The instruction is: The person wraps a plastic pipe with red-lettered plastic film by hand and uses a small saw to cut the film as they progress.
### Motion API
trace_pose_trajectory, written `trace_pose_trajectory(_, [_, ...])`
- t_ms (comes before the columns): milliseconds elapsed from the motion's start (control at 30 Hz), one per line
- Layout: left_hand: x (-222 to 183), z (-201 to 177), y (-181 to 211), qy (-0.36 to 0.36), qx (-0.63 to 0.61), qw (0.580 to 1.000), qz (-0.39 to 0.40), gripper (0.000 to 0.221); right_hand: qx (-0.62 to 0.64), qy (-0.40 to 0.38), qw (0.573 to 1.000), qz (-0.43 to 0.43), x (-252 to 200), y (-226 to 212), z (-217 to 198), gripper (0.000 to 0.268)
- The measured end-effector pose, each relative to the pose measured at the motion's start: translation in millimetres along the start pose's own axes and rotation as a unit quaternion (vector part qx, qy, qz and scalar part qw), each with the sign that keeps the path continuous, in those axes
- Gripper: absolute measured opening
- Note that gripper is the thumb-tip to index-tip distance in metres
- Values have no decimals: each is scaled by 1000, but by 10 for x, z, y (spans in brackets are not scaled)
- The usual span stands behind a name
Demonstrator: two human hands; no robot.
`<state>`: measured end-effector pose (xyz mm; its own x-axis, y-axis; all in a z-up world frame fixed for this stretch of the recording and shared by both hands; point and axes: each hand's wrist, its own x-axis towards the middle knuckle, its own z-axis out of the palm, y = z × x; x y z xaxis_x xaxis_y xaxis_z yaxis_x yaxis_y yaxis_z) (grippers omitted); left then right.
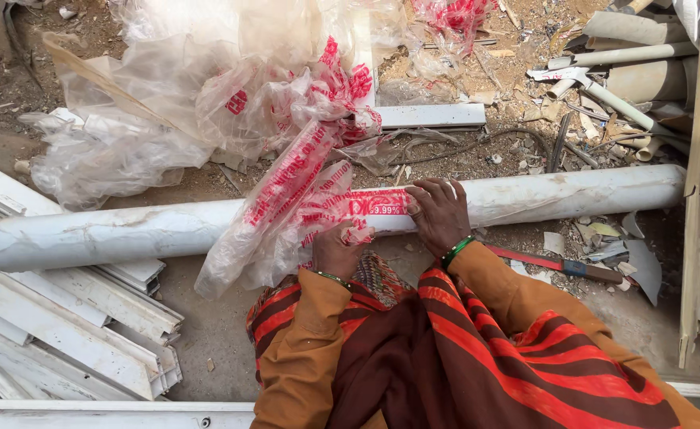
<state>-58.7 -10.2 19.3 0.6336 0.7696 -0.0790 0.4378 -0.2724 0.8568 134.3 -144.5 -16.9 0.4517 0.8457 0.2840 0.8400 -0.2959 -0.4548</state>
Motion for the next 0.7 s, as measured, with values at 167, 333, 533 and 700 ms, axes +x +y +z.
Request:
trace_pose_trajectory(167, [-344, 158, -310, 4, 26, 999, 44, 13, -40, -10, 999, 35, 25, 26, 341, 35])
trace_pose_trajectory(333, [-452, 407, -444, 27, -8, 996, 83, 22, -15, -14, 999, 37, -24, 231, 295, 35])
trace_pose_trajectory(533, [-709, 629, -393, -7, -179, 984, 14, 30, -20, 13, 1000, -2, -158, 486, 152, 35])
trace_pose_trajectory(700, [-858, 529, -212, -59, -330, 940, -61, 19, 0, -7, 1000, 0, -136, 580, 16, 34])
